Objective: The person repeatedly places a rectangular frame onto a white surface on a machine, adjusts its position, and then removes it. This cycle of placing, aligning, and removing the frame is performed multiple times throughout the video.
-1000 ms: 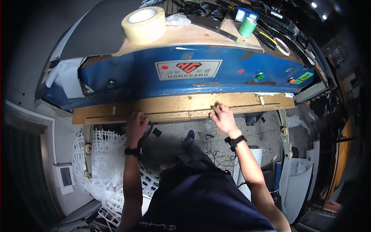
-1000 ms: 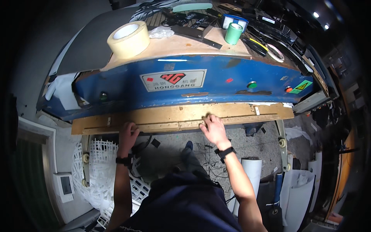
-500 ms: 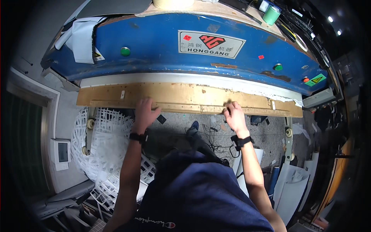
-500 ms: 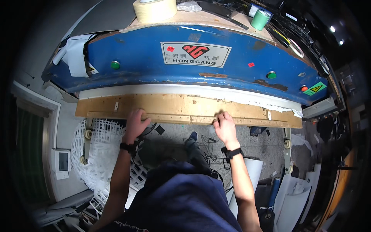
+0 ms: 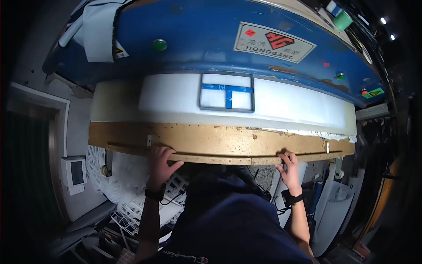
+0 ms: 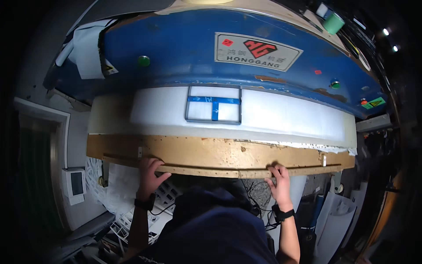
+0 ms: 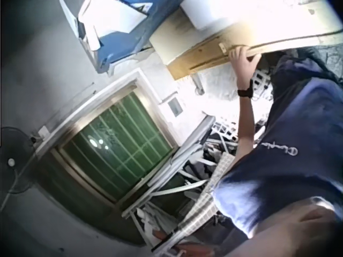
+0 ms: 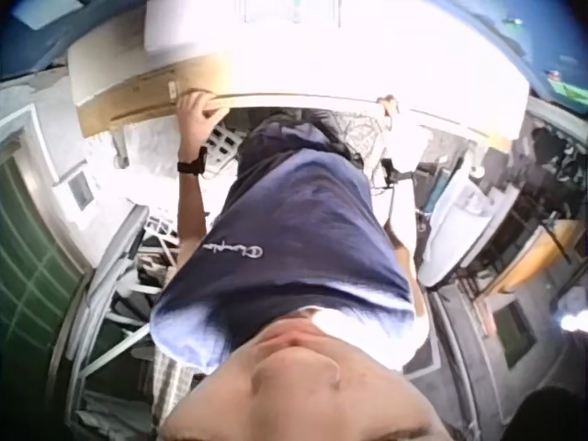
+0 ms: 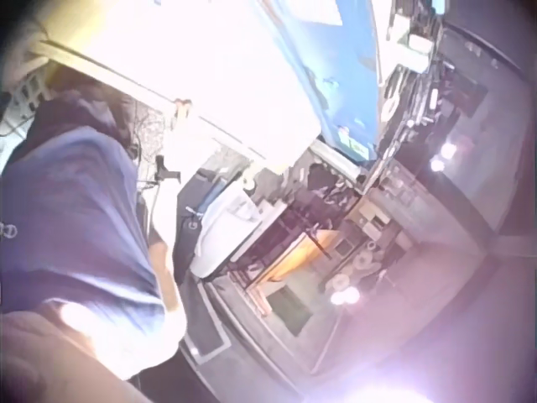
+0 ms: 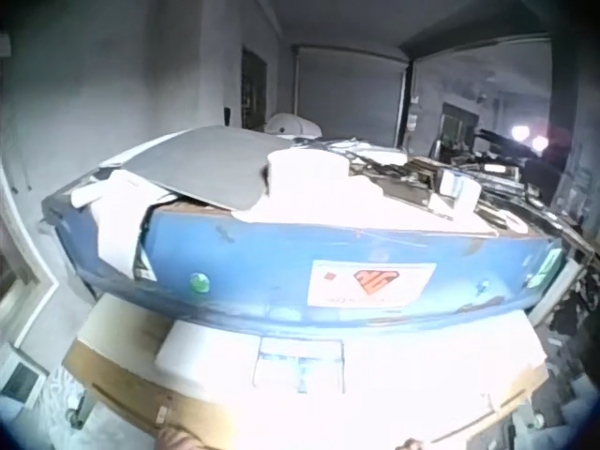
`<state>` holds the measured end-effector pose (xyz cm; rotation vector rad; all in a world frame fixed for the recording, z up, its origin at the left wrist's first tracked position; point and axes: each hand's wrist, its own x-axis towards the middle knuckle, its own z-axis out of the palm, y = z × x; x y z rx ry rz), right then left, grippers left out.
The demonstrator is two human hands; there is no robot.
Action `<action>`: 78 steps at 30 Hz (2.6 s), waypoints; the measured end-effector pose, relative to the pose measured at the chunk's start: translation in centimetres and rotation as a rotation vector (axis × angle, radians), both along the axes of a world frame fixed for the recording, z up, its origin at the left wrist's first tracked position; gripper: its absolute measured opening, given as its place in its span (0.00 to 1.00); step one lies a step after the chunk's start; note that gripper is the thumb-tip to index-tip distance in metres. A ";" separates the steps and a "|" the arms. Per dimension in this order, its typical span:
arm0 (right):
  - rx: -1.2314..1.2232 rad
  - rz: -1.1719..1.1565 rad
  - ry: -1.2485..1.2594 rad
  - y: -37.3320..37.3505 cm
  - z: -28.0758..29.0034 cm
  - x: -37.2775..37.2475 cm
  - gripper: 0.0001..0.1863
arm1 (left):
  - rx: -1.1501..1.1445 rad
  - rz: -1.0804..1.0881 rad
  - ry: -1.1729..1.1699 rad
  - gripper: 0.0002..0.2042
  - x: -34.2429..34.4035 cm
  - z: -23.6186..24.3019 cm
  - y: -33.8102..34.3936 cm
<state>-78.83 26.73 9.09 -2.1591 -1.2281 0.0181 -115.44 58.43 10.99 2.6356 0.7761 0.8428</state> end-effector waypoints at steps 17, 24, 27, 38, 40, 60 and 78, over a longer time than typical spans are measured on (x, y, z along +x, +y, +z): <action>-0.591 0.116 0.329 -2.1 8.6 -0.9 0.15 | -0.354 -0.024 0.250 0.18 -2.2 0.9 -4.0; -0.694 0.428 0.173 10.5 21.1 4.3 0.14 | -0.445 -0.064 -0.021 0.10 4.2 7.2 0.7; -0.633 0.532 0.237 19.1 19.0 5.7 0.15 | -0.317 -0.023 0.071 0.16 8.5 6.6 3.5; -0.527 0.255 -0.311 32.0 7.4 4.4 0.33 | -0.148 0.171 0.319 0.30 13.6 -1.5 5.7; -0.527 0.238 -0.329 31.9 6.7 3.9 0.36 | -0.151 0.182 0.319 0.29 13.7 -1.5 5.8; -0.529 0.210 -0.282 31.1 6.8 3.9 0.24 | -0.112 0.176 0.463 0.29 13.3 -2.1 4.9; -0.619 0.266 -0.178 33.9 7.7 5.5 0.21 | -0.117 0.213 0.454 0.31 12.7 -2.1 3.8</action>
